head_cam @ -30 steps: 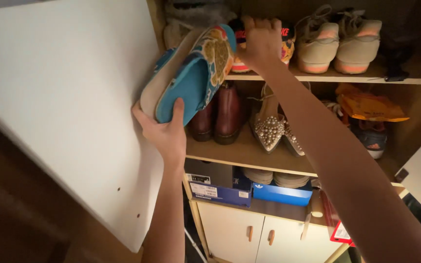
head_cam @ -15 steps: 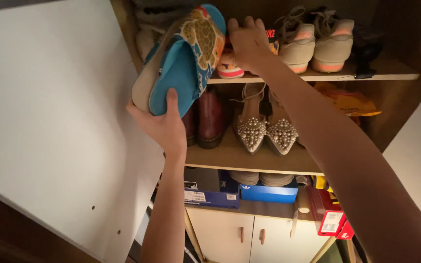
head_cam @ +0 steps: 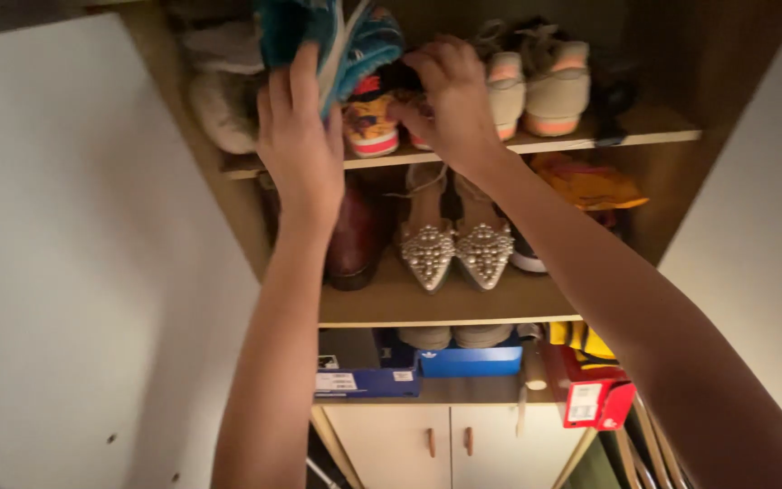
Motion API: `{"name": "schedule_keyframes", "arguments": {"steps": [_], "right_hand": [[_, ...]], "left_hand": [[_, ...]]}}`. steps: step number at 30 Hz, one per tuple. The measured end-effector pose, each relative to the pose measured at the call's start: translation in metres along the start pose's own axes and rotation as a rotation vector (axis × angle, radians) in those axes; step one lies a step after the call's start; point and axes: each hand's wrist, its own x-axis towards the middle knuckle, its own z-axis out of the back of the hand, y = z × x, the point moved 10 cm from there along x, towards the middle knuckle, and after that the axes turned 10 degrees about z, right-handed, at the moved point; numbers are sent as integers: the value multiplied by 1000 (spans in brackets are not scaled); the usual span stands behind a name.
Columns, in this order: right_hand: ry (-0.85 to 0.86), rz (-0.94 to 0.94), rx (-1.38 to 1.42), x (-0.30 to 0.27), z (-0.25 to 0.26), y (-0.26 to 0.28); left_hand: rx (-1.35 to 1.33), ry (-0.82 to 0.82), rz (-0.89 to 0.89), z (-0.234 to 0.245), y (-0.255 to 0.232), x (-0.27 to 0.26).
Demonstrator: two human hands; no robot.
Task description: Remove shoes from a box and organize them inside a shoe cabinet.
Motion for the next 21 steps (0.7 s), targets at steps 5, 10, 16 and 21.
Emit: {"name": "schedule_keyframes", "arguments": {"steps": [5,10,16,21], "right_hand": [[-51,-236,-12,-54,48,-54],[-101,-297,-229,-89,91,-80],[-13,-633,-417,-140,115,-158],[330,-993,-115,-200,79,-228]], "left_hand": [[89,104,-44,-61,10,36],[185,83,2,-118,36,40],[-128,368,186,-135,49,29],[-145,18,3,-70,-21,7]]}}
